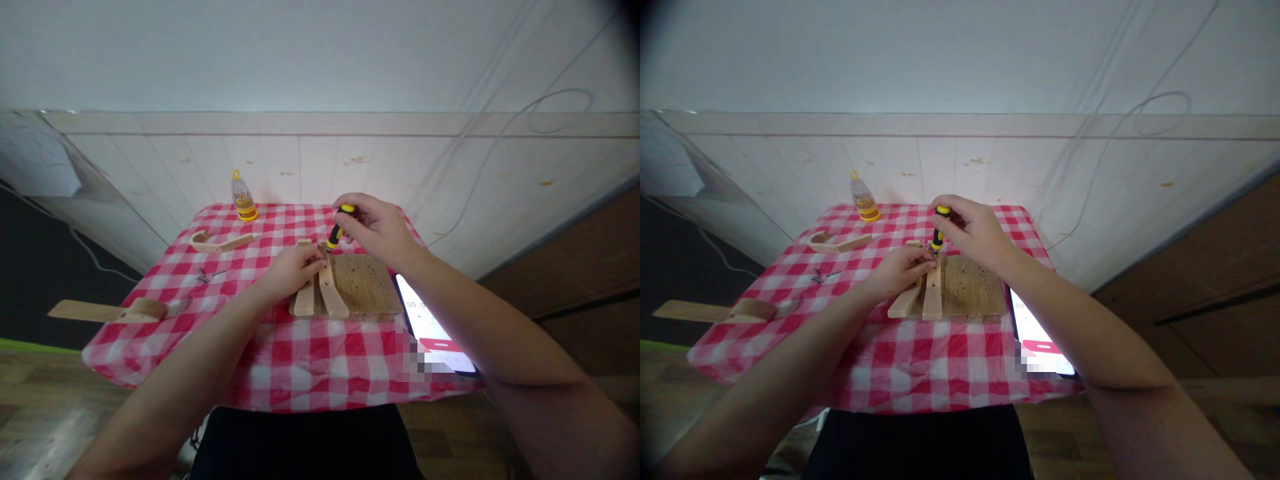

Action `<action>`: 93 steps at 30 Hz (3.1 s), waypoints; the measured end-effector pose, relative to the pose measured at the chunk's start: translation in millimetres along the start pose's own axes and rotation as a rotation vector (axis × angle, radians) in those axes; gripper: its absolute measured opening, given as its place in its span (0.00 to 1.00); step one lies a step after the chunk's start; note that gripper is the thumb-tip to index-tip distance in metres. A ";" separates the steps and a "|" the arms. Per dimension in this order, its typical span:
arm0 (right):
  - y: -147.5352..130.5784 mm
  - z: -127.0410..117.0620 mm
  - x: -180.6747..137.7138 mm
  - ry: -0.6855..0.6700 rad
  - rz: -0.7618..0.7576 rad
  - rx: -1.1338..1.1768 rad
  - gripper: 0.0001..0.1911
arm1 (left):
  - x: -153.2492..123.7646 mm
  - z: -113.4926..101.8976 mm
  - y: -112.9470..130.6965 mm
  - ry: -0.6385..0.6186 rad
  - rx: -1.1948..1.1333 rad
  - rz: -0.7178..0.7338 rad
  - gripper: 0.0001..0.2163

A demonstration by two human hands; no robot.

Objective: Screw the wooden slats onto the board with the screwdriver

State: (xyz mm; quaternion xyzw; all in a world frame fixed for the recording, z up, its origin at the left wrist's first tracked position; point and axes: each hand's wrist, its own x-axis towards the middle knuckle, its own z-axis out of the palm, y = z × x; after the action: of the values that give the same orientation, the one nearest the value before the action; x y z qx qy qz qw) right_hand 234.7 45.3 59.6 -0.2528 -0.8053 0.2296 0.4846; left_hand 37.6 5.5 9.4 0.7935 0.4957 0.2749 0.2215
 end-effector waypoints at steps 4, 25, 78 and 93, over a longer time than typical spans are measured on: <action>-1.4 -0.9 -0.6 -0.010 0.014 -0.008 0.11 | 1.1 0.2 -2.0 -0.013 -0.011 0.020 0.08; -0.9 -5.5 4.8 0.074 -0.056 -0.073 0.07 | 1.2 0.1 1.5 -0.016 0.071 0.030 0.08; -8.0 -7.9 -4.1 0.007 0.033 0.052 0.13 | -3.8 4.7 8.9 0.074 -0.043 -0.061 0.08; -2.3 5.4 -3.4 0.033 0.078 0.074 0.14 | -4.4 2.6 13.6 0.100 -0.050 -0.057 0.07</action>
State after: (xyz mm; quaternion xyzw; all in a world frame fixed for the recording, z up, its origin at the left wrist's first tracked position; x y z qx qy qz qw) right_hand 230.8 40.7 56.4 -0.2696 -0.7778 0.2736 0.4976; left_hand 46.8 -4.3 15.0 0.7585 0.5217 0.3198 0.2239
